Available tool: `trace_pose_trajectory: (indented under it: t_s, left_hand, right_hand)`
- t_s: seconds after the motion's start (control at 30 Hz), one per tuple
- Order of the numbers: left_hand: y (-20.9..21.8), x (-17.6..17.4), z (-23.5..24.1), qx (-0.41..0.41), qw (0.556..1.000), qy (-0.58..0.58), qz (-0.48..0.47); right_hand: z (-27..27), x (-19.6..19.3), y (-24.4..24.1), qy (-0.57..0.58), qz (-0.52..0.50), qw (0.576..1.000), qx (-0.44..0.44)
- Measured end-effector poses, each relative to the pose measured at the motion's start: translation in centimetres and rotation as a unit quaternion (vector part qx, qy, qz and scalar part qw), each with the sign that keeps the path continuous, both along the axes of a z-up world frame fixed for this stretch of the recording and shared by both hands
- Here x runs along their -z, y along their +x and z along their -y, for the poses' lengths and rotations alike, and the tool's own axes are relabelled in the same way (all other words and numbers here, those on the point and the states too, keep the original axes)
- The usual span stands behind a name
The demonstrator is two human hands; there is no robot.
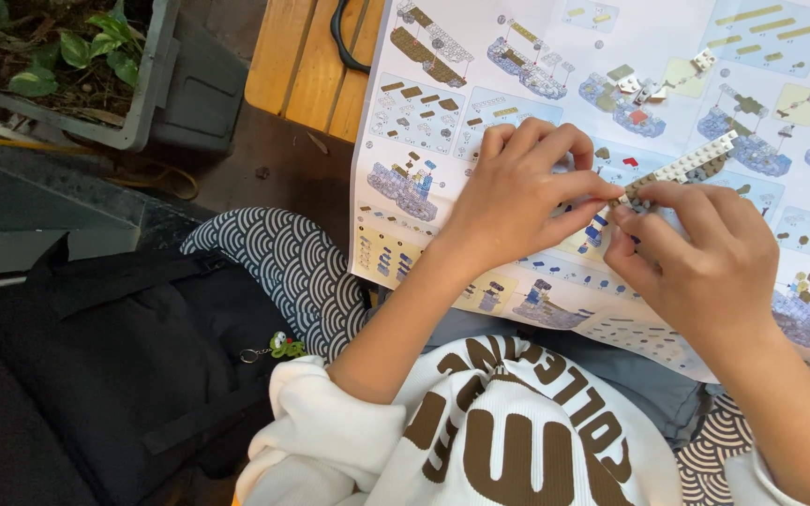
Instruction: The person assembles a Lego model by connecting small plastic bricks while referencing an instruction manual placed on their lap. They pick up individual pieces, align them with the existing structure, and press them into place.
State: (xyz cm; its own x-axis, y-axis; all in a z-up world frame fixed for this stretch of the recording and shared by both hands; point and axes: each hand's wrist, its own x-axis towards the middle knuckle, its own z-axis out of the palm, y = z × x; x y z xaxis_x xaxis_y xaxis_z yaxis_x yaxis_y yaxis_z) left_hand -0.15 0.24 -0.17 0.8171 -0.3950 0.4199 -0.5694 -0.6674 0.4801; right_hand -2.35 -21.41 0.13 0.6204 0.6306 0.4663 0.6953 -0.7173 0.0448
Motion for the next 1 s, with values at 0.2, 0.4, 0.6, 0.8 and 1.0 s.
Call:
trace_pose_trajectory:
  t_s: [0.2, 0.4, 0.6, 0.8, 1.0]
  left_hand:
    - [0.0, 0.2, 0.1, 0.0, 1.0, -0.002, 0.006]
    - [-0.1, 0.0, 0.3, -0.006, 1.0, -0.019, -0.004]
    - [-0.1, -0.7, 0.8, -0.009, 0.999, -0.003, 0.044]
    - [0.1, -0.4, 0.7, -0.012, 0.999, 0.019, 0.037]
    - [0.6, -0.6, 0.1, -0.008, 0.998, 0.044, 0.032]
  right_hand:
    - [-0.3, -0.3, -0.3, -0.004, 0.03, 0.999, 0.028]
    - [-1.0, -1.5, -2.3, 0.037, -0.022, 0.998, 0.036]
    - [-0.8, -1.6, -4.0, 0.116, -0.17, 0.978, 0.037]
    - [-0.2, -2.5, -3.5, 0.154, -0.261, 0.953, 0.029]
    - [-0.1, -2.0, -3.0, 0.118, -0.247, 0.962, 0.018]
